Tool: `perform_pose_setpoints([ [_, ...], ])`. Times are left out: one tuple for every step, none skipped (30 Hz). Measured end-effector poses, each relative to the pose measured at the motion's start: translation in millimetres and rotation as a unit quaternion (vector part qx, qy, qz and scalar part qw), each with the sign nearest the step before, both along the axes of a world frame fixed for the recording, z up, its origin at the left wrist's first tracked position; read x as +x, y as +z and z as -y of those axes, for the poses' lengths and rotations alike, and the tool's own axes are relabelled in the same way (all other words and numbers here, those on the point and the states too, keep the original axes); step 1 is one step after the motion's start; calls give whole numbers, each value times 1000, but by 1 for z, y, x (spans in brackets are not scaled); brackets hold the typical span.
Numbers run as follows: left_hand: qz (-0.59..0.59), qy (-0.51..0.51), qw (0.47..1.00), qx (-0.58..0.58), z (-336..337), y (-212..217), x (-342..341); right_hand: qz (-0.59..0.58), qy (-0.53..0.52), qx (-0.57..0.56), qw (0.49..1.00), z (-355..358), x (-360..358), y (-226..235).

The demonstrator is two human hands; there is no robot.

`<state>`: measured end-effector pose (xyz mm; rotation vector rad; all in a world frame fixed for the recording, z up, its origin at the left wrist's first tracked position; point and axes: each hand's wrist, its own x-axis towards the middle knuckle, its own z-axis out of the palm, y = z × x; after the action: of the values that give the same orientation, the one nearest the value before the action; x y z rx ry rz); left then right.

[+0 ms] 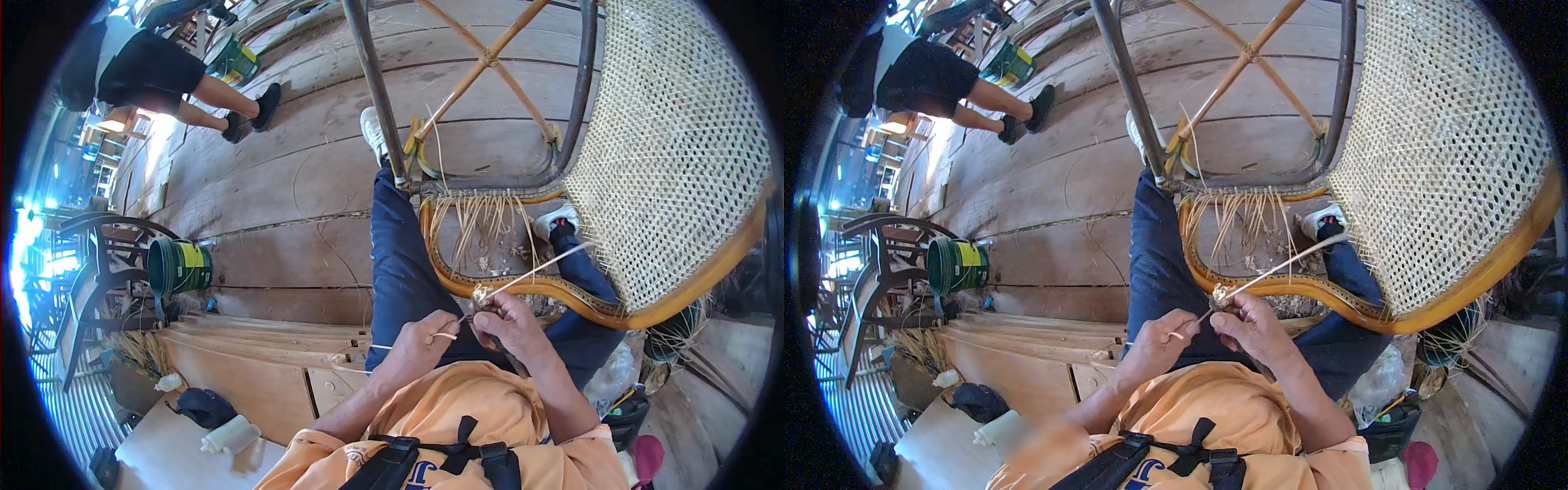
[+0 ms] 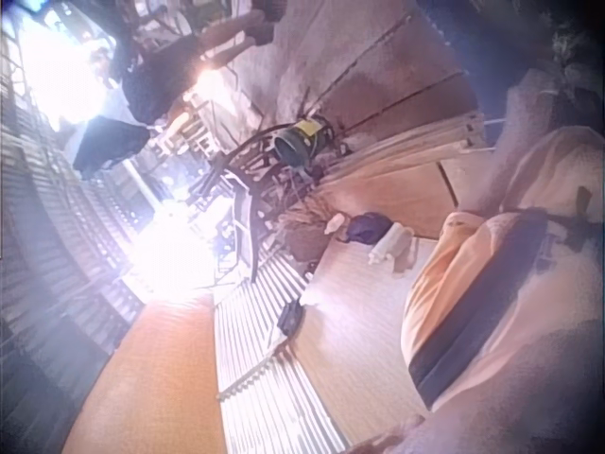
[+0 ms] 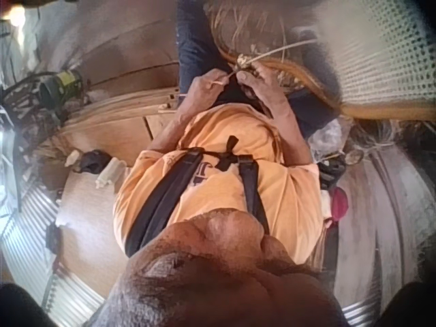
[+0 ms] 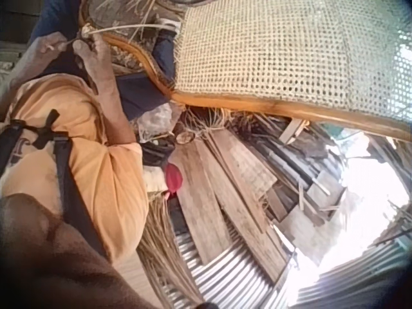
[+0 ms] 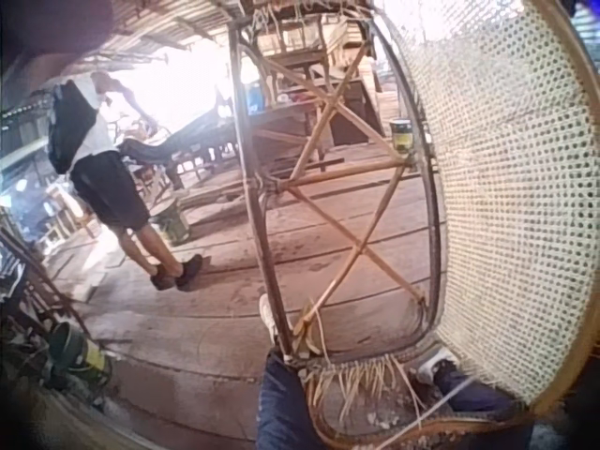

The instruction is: Weaving rattan or bamboo strips into the seat and back of a chair frame.

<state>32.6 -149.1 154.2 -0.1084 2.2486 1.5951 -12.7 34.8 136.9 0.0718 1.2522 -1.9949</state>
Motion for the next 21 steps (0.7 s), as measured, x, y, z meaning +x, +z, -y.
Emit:
perform_pose_setpoints([
  [-3,1,1000,12,5,1,2,0,-4,1,1000,-2,-3,2],
  [-3,-2,1000,12,10,3,4,4,-12,7,1000,-4,-6,5],
  [29,-5,1000,8,15,5,7,7,-21,12,1000,-6,-10,6],
  [62,-8,998,4,22,9,10,8,-23,11,1000,-8,-13,5],
  [60,-17,998,-4,26,12,12,7,-30,9,999,-12,-16,3],
  [62,-21,998,-2,31,16,14,6,-36,6,999,-17,-19,1],
  [94,-4,995,-12,36,19,17,-2,-31,27,999,-21,-23,-1],
  [126,13,992,-24,43,21,22,0,-36,28,999,-27,-28,-3],
  [108,20,994,-10,55,14,32,-3,-54,30,998,-33,-32,-4],
  [110,17,994,-9,66,10,41,-6,-72,31,997,-37,-36,-4],
  [100,21,994,-32,74,8,49,-29,-72,39,996,-37,-38,-3],
  [90,24,994,-53,82,7,55,-27,-76,43,996,-42,-42,0],
  [133,47,986,-84,91,10,62,-17,-109,99,989,-49,-47,3],
  [174,72,975,-118,102,14,68,-8,-139,153,978,-59,-55,7],
  [208,103,961,-150,125,10,81,-21,-220,141,965,-80,-65,14],
  [239,136,943,-185,145,4,89,-34,-298,125,946,-96,-73,17],
  [239,140,943,-185,147,4,89,-35,-294,123,947,-99,-72,17],
  [249,218,939,-95,148,4,86,-64,-254,171,950,-101,-68,17],
  [255,290,922,-3,147,4,80,-94,-213,218,948,-102,-62,18],
  [219,293,930,35,129,1,68,-59,-130,181,973,-84,-48,17],
  [182,292,936,74,98,-2,53,-24,-47,144,988,-56,-28,17],
])
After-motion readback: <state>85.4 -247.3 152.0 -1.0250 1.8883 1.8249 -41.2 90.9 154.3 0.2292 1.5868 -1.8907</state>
